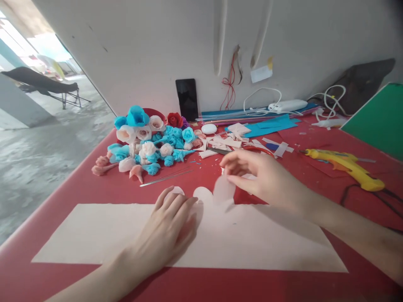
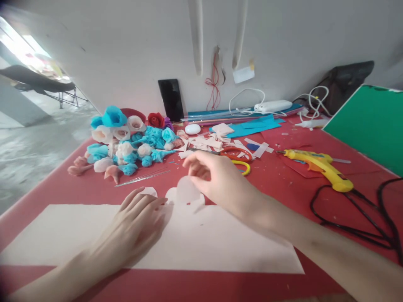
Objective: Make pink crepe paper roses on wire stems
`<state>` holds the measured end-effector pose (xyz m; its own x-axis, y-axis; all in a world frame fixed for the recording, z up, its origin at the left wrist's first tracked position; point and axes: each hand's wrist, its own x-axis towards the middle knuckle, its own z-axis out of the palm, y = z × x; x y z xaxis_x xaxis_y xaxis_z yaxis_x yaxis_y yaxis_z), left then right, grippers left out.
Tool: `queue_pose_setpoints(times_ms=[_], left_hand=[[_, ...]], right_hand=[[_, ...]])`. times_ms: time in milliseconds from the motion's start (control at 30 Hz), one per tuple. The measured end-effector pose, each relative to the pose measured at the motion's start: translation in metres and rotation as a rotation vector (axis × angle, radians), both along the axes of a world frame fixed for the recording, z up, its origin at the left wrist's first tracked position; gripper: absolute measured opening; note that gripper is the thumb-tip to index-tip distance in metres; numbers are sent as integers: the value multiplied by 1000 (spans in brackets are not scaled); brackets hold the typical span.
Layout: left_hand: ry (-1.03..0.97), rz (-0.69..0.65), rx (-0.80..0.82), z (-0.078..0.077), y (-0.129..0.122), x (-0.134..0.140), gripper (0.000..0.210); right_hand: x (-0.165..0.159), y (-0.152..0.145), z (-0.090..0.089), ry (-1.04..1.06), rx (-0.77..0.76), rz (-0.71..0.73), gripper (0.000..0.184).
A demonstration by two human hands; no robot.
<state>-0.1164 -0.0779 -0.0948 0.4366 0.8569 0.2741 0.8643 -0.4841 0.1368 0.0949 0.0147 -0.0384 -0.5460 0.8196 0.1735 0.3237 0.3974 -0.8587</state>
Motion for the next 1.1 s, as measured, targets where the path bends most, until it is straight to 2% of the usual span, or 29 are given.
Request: queue_pose_setpoints(times_ms=[100, 233, 367, 633, 833, 1100], left_hand=[[-4, 28, -1, 2, 0, 1, 27], [-19, 70, -1, 4, -2, 3, 25], [-45, 70, -30, 6, -2, 4, 21], [-90, -23, 107, 5, 0, 3, 5], [-18, -129, 136, 3, -6, -1, 15], [-8, -147, 112, 4, -5, -2, 16]], right_hand=[[-26, 17, -2, -38, 11, 64, 18], [-41, 30, -5, -89, 13, 78, 18], [-42, 29, -9, -90, -13, 87, 17], [-42, 32, -22, -86, -140, 194, 18], [-45, 23, -25, -210, -222, 251, 23], [-49, 19, -44, -172, -196, 274, 19]])
